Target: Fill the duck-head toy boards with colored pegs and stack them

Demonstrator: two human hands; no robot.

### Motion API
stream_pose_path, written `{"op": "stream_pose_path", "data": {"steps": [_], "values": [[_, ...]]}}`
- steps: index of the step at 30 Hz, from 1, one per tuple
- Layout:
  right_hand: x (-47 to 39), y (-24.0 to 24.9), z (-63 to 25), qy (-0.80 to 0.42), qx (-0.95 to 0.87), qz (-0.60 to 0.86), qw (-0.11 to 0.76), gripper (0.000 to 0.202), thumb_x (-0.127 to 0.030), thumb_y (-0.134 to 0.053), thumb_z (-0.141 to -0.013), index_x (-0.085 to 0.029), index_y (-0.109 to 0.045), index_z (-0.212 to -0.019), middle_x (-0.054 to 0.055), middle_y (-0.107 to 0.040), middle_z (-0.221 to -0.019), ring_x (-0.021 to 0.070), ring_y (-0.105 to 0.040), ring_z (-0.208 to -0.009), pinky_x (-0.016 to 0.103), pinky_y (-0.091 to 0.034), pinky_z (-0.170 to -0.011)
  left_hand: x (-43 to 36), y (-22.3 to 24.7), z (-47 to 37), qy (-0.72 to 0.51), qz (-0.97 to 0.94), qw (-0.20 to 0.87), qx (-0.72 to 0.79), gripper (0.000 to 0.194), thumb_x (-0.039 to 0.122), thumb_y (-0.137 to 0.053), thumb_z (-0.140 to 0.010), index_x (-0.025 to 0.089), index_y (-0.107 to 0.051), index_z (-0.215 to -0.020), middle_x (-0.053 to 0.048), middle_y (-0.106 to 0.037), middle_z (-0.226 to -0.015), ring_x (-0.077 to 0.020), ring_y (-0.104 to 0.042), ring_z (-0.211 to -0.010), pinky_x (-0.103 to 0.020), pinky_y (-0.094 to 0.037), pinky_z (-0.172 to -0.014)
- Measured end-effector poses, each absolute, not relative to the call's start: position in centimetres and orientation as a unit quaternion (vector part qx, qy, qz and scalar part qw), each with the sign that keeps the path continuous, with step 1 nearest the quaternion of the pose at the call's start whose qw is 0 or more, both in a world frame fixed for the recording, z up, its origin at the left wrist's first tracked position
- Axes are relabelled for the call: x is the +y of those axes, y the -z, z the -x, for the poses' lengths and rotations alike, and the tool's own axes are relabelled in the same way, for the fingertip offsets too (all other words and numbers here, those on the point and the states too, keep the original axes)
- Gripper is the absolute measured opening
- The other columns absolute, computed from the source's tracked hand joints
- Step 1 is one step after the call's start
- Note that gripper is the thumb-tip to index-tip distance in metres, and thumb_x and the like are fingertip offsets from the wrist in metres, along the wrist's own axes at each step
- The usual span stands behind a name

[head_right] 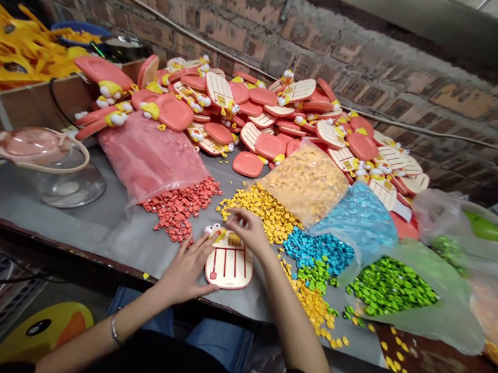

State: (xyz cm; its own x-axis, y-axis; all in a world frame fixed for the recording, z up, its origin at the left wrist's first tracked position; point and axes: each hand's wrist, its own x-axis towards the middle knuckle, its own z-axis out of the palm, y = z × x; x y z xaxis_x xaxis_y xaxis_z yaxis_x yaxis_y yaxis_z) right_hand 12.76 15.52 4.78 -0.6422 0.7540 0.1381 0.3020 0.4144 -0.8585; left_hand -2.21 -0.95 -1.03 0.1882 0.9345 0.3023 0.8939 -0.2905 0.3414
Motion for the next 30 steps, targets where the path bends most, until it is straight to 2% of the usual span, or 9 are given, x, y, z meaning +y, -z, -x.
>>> {"op": "stream_pose_path", "data": {"steps": [2,4,8,11,14,18,20,24,30], "values": [[18.4,-4.5,-10.2,-0.35,-0.815,0.375,0.27,0.029,-0.034,-0.064,-0.085,-0.019,-0.066,-0.109,0.006,-0.07,-0.087,0.0186,-0.062,-0.076,0.03,-0.047,-0.071,-1.0,1.0,2.1,-0.229,-0.769,0.04,0.595,0.086,0.057,-0.062,-0.078,0.013,-0.028,-0.144,-0.017,-0.027,-0.154,-0.031,-0.017,-0.145,-0.055,-0.01,-0.115],[20.9,-3.7,-7.4,-0.27,-0.846,0.398,0.23,0.025,-0.028,-0.066,-0.083,-0.017,-0.066,-0.106,0.007,-0.07,-0.093,0.0197,-0.062,-0.082,0.031,-0.046,-0.077,-0.9,1.0,2.0,-0.229,-0.763,0.037,0.603,0.084,0.059,-0.063,-0.076,0.013,-0.033,-0.141,-0.018,-0.027,-0.154,-0.0322,-0.016,-0.145,-0.056,-0.012,-0.114],[23.5,-2.0,-3.2,-0.161,-0.882,0.405,0.179,0.023,-0.018,-0.069,-0.079,-0.014,-0.064,-0.101,0.012,-0.068,-0.096,0.0262,-0.057,-0.097,0.037,-0.041,-0.087,-0.7,1.0,1.9,-0.222,-0.758,0.031,0.612,0.078,0.061,-0.065,-0.074,0.013,-0.044,-0.133,-0.019,-0.027,-0.154,-0.0348,-0.019,-0.144,-0.059,-0.012,-0.114],[23.8,-1.7,-2.6,-0.165,-0.885,0.393,0.186,0.011,-0.015,-0.06,-0.084,-0.015,-0.064,-0.095,0.012,-0.067,-0.096,0.0238,-0.056,-0.094,0.034,-0.042,-0.086,-0.6,0.9,1.9,-0.22,-0.759,0.032,0.612,0.074,0.06,-0.063,-0.076,0.015,-0.045,-0.132,-0.018,-0.028,-0.154,-0.0343,-0.021,-0.143,-0.059,-0.011,-0.114],[23.1,-2.3,-4.6,-0.204,-0.876,0.377,0.223,0.012,-0.014,-0.054,-0.087,-0.016,-0.063,-0.094,0.009,-0.065,-0.096,0.0192,-0.058,-0.089,0.03,-0.046,-0.08,-0.7,0.7,2.0,-0.224,-0.756,0.035,0.613,0.075,0.06,-0.062,-0.077,0.015,-0.043,-0.134,-0.016,-0.029,-0.154,-0.0339,-0.021,-0.143,-0.059,-0.007,-0.115],[20.3,-4.0,-10.3,-0.313,-0.828,0.327,0.329,0.012,-0.026,-0.06,-0.087,-0.019,-0.067,-0.093,0.007,-0.063,-0.095,0.0179,-0.061,-0.084,0.029,-0.05,-0.074,-0.7,0.6,2.0,-0.223,-0.759,0.035,0.611,0.083,0.057,-0.062,-0.077,0.013,-0.035,-0.141,-0.016,-0.027,-0.155,-0.0336,-0.018,-0.144,-0.058,-0.003,-0.116],[18.2,-4.5,-13.3,-0.322,-0.821,0.326,0.342,0.014,-0.031,-0.061,-0.088,-0.021,-0.069,-0.094,0.006,-0.063,-0.094,0.0188,-0.061,-0.087,0.03,-0.05,-0.075,-0.7,0.5,2.0,-0.228,-0.759,0.035,0.608,0.082,0.057,-0.061,-0.078,0.013,-0.034,-0.142,-0.015,-0.027,-0.155,-0.0331,-0.019,-0.144,-0.056,-0.003,-0.116],[14.9,-4.1,-17.0,-0.272,-0.853,0.346,0.279,0.013,-0.026,-0.059,-0.09,-0.02,-0.07,-0.092,0.006,-0.064,-0.089,0.0184,-0.06,-0.083,0.03,-0.048,-0.072,-0.6,0.5,2.1,-0.242,-0.757,0.031,0.606,0.084,0.056,-0.061,-0.078,0.014,-0.03,-0.144,-0.015,-0.031,-0.153,-0.0324,-0.022,-0.143,-0.055,-0.003,-0.117],[13.7,-1.5,-16.9,-0.151,-0.898,0.378,0.166,0.016,-0.014,-0.052,-0.09,-0.017,-0.067,-0.091,0.007,-0.061,-0.083,0.0183,-0.057,-0.077,0.028,-0.043,-0.069,-0.5,0.5,2.1,-0.245,-0.755,0.026,0.607,0.088,0.057,-0.061,-0.078,0.014,-0.025,-0.147,-0.016,-0.035,-0.151,-0.0329,-0.027,-0.142,-0.056,-0.003,-0.116]]}}
